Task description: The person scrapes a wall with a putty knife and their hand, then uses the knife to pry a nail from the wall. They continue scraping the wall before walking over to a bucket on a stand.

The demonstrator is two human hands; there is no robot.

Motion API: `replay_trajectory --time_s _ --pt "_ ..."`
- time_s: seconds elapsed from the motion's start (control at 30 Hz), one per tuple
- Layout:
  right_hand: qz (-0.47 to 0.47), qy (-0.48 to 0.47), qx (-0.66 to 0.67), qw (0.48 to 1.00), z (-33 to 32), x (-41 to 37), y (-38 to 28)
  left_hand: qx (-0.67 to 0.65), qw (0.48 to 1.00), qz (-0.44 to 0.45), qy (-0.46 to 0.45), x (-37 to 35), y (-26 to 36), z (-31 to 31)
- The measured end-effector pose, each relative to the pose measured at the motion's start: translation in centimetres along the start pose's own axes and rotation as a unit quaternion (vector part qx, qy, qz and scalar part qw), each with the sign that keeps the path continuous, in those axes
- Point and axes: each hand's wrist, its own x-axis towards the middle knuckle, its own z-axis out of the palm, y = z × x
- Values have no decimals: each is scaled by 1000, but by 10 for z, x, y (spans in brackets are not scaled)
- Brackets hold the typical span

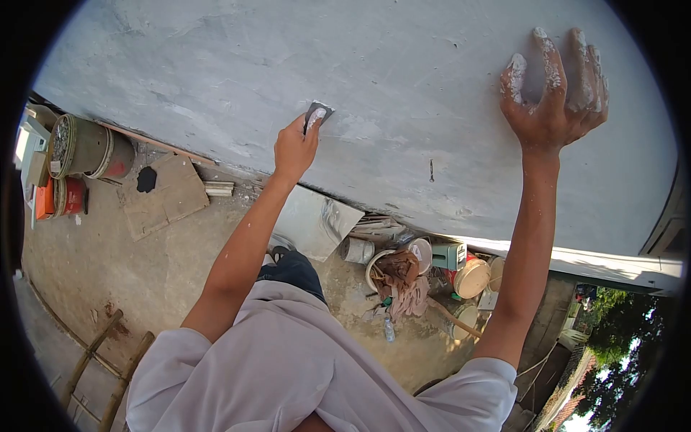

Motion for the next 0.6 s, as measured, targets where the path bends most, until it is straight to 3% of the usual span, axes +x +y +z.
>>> replay_trajectory --time_s 0.17,0.27,0.37,0.6 --pt "14 13 10 1000 6 -7 5 9 1000 -17 -11 -4 7 -8" --pt "20 13 4 1000 5 -8 4 101 991 -61 -60 -19 -28 -12" --pt "16 14 -3 1000 4 -2 3 84 993 -76 -42 -35 -59 -14" --pt "10 7 11 1000 0 -3 -1 1 999 -38 -29 -15 -2 -16"
